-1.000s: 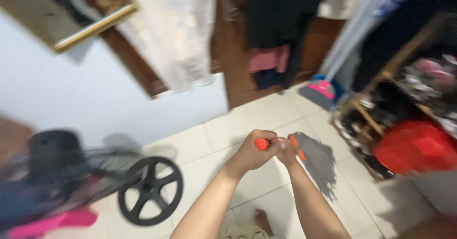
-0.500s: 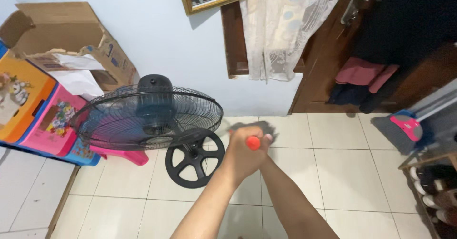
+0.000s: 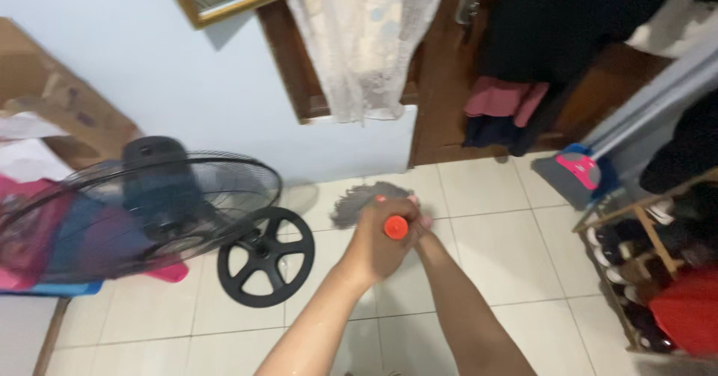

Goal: The person mops the tiled floor using a mop, moving it around the legs of a standing fan, under a desk, and near a kitchen shelf.

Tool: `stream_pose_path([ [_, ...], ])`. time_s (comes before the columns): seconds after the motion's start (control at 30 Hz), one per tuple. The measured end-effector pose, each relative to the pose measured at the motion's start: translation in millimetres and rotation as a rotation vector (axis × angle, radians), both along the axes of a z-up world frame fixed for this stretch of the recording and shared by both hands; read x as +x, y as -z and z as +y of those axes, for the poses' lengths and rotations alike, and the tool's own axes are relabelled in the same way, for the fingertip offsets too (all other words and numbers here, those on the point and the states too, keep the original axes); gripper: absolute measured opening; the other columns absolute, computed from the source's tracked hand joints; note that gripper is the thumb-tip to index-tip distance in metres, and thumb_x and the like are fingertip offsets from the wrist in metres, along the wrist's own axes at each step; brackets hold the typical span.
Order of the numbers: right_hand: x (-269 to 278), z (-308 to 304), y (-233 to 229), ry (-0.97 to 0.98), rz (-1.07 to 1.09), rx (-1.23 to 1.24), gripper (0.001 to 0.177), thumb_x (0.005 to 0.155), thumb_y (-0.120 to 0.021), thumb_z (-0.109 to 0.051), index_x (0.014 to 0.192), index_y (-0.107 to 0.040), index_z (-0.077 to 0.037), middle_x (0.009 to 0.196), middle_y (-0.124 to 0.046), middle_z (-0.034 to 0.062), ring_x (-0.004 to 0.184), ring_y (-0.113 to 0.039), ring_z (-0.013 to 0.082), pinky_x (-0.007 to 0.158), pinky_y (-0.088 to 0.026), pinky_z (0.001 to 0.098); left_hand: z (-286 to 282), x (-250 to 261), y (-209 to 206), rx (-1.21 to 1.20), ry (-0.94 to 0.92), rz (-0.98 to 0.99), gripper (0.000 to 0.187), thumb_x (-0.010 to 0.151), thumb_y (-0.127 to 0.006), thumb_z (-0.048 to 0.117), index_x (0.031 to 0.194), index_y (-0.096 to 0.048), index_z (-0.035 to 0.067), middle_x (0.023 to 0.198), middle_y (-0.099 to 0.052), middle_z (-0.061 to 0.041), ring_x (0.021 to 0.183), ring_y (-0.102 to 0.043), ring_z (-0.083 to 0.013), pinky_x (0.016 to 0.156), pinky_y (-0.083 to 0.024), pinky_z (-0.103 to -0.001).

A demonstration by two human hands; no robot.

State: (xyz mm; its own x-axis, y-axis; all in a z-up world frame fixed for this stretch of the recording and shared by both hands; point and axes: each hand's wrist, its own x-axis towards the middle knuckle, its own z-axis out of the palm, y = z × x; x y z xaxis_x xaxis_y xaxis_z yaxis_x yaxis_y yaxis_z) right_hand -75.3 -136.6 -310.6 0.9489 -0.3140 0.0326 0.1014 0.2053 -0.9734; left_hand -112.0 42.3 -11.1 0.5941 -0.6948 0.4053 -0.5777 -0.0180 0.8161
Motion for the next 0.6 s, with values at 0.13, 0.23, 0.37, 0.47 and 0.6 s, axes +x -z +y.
stream_pose_path([
  [0.13,-47,-99,44,0.273,0.227,0.047,0.018,0.088,-0.07,-0.021,0.084,-0.068,-0.004,0.07,-0.059,0.0042,0.065,-0.059,0.0135,0.061,-0.05,0.033,-63,-25,55,-0.076,0.187,0.228,0.013,0.091,-0.073,0.012,0.085,-0.064,0.003,0.09,-0.067,-0.01,0.085,-0.064,-0.0237,0.082,-0.051,-0.034],
  [0.23,-78,-171,77,0.486,0.41,0.31,0.023,0.089,-0.07,-0.022,0.093,-0.065,0.0,0.078,-0.063,0.0066,0.069,-0.063,0.0184,0.064,-0.05,0.036,-111,-34,107,0.11,0.226,0.355,0.013,0.09,-0.075,0.01,0.087,-0.064,0.003,0.086,-0.063,-0.008,0.079,-0.06,-0.0222,0.074,-0.048,-0.034],
  [0.37,-110,-232,110,0.395,0.853,-1.007,0.044,0.081,-0.076,-0.025,0.122,-0.064,-0.028,0.122,-0.069,0.0032,0.104,-0.067,0.0329,0.089,-0.053,0.0452,-159,-27,172,-0.01,0.335,0.461,0.021,0.093,-0.073,0.008,0.082,-0.056,0.002,0.084,-0.057,-0.006,0.078,-0.052,-0.0196,0.075,-0.046,-0.033],
  [0.47,-119,-249,120,0.367,0.92,-1.008,0.046,0.081,-0.075,-0.024,0.125,-0.061,-0.031,0.134,-0.064,-0.0013,0.114,-0.065,0.0321,0.095,-0.053,0.0446,-176,-24,197,-0.014,0.319,0.478,0.024,0.093,-0.073,0.009,0.081,-0.053,0.003,0.08,-0.053,-0.004,0.075,-0.047,-0.0169,0.071,-0.045,-0.032],
  [0.6,-125,-242,123,0.351,0.854,-1.076,0.037,0.083,-0.071,-0.02,0.119,-0.063,-0.026,0.135,-0.061,0.0005,0.113,-0.063,0.0333,0.095,-0.051,0.0453,-165,-27,197,-0.001,0.338,0.496,0.032,0.093,-0.075,0.012,0.075,-0.049,0.004,0.077,-0.052,-0.001,0.072,-0.046,-0.0138,0.068,-0.043,-0.031],
])
